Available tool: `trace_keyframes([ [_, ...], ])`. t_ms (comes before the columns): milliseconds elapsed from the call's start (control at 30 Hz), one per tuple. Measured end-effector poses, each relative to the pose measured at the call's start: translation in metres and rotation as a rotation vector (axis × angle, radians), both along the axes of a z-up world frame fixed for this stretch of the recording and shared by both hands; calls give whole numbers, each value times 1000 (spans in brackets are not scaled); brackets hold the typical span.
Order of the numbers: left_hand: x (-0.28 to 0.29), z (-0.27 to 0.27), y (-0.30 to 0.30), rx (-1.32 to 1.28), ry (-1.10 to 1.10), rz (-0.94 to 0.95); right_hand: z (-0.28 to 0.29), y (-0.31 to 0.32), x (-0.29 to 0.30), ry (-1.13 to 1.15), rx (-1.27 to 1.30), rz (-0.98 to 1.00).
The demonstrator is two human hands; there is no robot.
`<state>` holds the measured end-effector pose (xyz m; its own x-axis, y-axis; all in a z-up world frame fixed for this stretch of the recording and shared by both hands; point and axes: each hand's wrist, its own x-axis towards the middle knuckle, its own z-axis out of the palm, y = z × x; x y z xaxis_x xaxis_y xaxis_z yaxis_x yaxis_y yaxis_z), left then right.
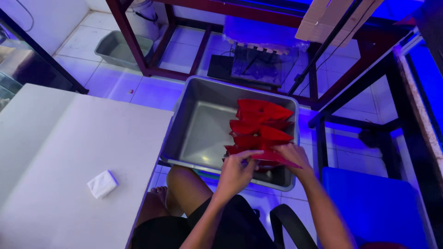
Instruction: The person scoops red pellets from a large bin into a red pouch using a plastic scoop. They place the pouch on a digital scale to weigh it, then seal the pouch and set it aside in a metal tray. The process is repeated for multiple pouches.
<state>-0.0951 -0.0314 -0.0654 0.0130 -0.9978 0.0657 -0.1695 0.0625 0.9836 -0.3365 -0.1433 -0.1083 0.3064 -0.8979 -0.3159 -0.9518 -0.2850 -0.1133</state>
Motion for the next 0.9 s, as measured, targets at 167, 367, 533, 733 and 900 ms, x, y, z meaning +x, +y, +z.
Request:
trace_keyframes([
  [167,-21,-12,-5,101,12,-60,-14,-28,-8,45,-4,10],
  [367,-42,-28,-6,153,52,-114,18,-14,6,6,90,39],
  [533,-53,-64,-19,175,53,-115,25,-10,11,-10,161,31],
  [733,-62,-117,-30,267,-88,-126,13,-12,7,-12,170,35],
  [900,-71,-123,-33,260,-163,-140,0,-18,-1,-44,200,26],
])
